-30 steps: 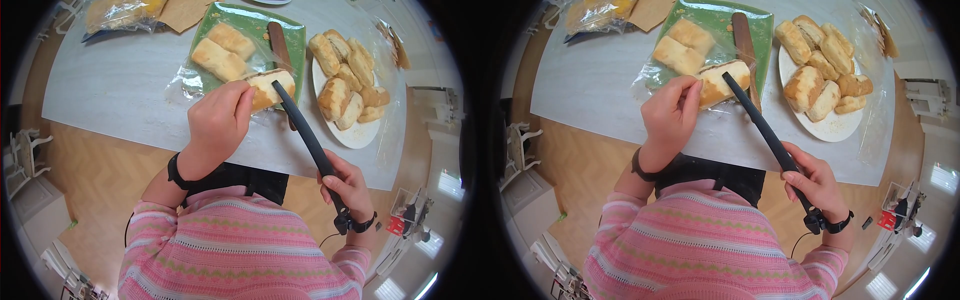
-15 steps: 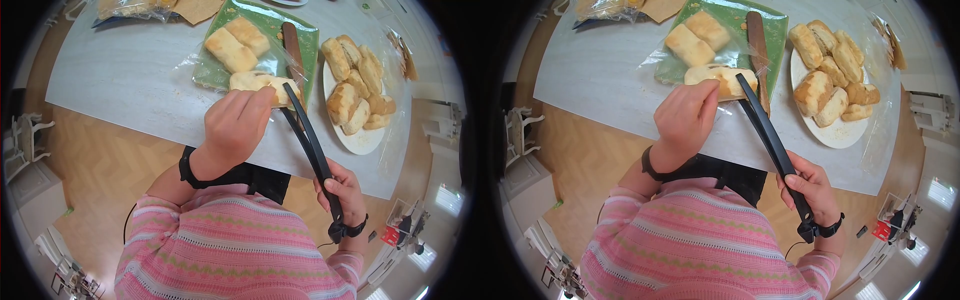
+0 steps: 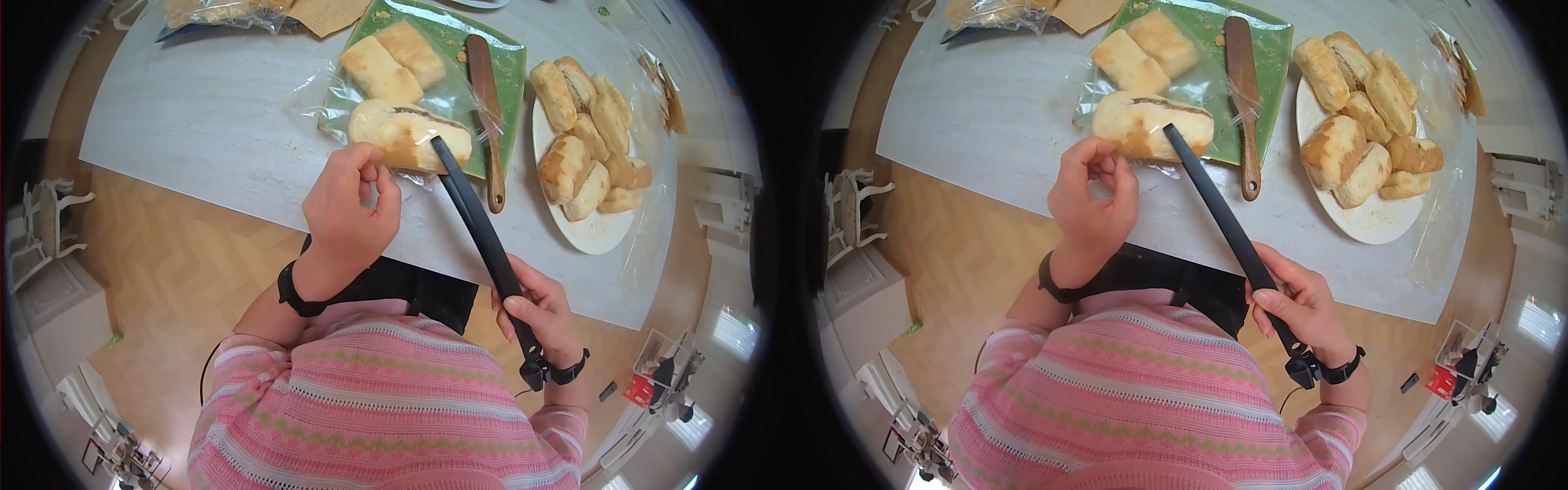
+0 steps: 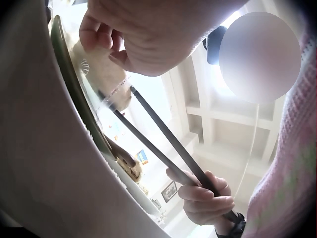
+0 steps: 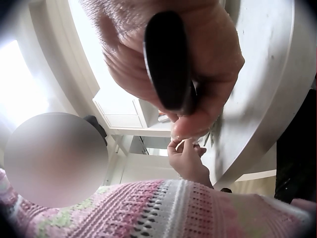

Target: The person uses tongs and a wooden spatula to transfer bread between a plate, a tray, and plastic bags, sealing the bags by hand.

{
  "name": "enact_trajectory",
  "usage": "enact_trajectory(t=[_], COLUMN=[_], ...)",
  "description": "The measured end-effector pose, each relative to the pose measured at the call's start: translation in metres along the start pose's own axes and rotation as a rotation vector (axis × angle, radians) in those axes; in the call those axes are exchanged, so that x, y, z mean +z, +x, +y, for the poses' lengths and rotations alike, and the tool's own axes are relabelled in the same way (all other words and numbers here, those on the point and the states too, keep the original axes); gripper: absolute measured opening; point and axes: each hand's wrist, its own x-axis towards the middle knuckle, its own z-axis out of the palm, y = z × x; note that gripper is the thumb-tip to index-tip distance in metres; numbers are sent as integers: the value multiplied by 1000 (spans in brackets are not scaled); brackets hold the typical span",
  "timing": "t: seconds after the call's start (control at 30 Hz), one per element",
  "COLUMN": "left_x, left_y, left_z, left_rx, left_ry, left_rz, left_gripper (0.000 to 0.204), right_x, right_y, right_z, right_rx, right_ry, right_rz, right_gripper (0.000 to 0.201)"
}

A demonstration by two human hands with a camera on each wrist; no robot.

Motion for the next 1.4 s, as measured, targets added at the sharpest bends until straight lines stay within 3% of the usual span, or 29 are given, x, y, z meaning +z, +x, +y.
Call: enact_trajectory(t=[0.13, 0.5, 0.8, 1.03, 1.17, 1.3, 1.4], left_x=[0, 3, -5, -8, -5, -12, -22], left_y=[3, 2, 5, 9, 12, 9, 18], left_z=[1, 2, -2, -3, -3, -4, -2], left_rx=[46, 231, 176, 141, 143, 119, 246], left_ry=[-45, -161, -239, -246, -229, -157, -135], left_rz=[49, -76, -112, -105, -99, -189, -261], left_gripper=[27, 26, 26, 24, 25, 30, 36], right_x=[1, 15, 23, -2, -23, -41, -52], right_y=[1, 23, 56, 21, -15, -40, -32], right_z=[4, -8, -26, -43, -49, -50, -55], right_rx=[-2, -12, 76, 84, 80, -163, -304], right_ry=[-133, -220, -155, -373, -405, -236, -401], right_rz=[-43, -62, -106, -79, 21, 375, 639], right_gripper=[57, 53, 53, 55, 58, 60, 63])
